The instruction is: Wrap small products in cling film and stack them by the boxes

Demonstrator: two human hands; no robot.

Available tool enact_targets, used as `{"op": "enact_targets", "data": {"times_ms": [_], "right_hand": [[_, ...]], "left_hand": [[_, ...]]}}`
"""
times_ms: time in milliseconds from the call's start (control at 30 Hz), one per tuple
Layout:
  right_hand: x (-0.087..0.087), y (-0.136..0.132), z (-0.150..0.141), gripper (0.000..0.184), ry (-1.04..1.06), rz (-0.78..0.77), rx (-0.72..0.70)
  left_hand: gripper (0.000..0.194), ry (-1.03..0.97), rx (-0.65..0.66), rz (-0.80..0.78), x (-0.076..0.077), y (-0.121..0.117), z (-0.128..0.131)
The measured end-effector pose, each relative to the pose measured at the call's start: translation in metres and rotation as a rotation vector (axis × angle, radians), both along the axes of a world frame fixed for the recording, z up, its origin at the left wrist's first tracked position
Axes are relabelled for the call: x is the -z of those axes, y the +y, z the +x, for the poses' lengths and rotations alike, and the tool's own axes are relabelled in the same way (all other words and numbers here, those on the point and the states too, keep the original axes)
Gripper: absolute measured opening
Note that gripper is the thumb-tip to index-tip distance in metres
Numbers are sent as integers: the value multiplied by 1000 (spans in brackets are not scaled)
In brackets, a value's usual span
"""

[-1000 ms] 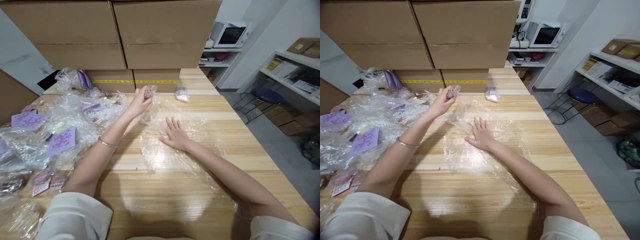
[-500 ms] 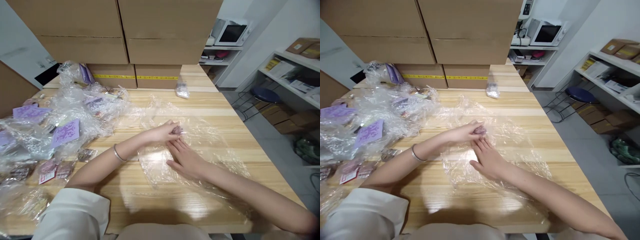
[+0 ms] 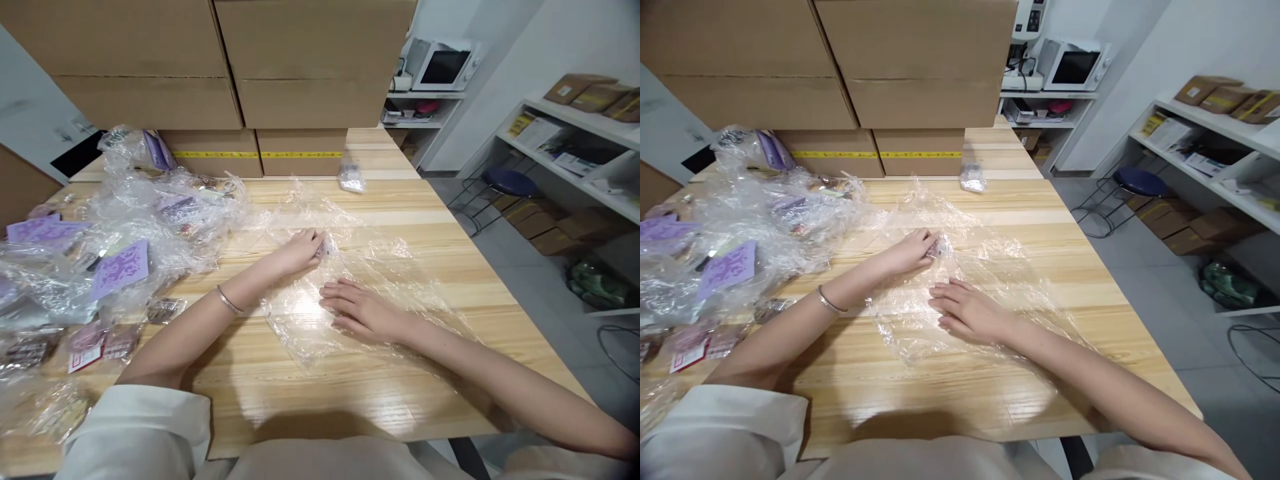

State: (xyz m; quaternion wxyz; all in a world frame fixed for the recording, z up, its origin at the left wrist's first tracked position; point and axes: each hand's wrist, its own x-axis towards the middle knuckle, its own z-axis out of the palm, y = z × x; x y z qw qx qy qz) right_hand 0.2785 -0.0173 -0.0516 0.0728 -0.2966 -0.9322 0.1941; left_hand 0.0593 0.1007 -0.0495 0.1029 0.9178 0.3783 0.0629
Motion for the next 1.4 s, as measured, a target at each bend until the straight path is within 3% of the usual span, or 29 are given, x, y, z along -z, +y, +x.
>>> {"op": "enact_targets", "data": {"times_ms": [100, 200, 400, 633, 733, 800, 867, 933, 1067, 1167, 1300, 1400], "right_hand": [[4, 8, 9, 52, -29, 97, 123], [14, 15, 18, 72, -115, 136, 209], [24, 18, 25, 72, -131, 105, 107], [17, 6, 28, 69, -82, 58, -21], [16, 3, 27, 67, -95, 56, -27], [13, 1, 24, 65, -104, 98, -19], [6, -1, 19, 58, -106, 183, -8], [-6, -6, 14, 44, -113, 260, 12], [-28, -23, 8, 34, -154, 223, -29], [-30, -39, 5, 38, -170, 163, -81], [-24, -53, 3, 26, -330, 260, -21], [-24, -61, 9, 30, -507, 365, 105]], "left_hand": [[46, 50, -48, 32, -4, 7, -10], [49, 105, -117, 8, -8, 18, -25], [47, 109, -194, -74, -8, 45, -44], [57, 142, -215, -73, -9, 70, -23], [59, 102, -166, 2, -21, 57, -4], [58, 37, -49, 80, -28, 36, 9], [55, -11, 89, 44, -31, 10, 21], [50, 10, 141, -57, -31, -14, 29], [64, 121, 72, -235, -28, -40, 31], [82, 101, 43, -290, -27, -44, 26], [56, -57, 38, -239, -21, -48, 20], [48, -161, -2, -115, -22, -63, 12]]}}
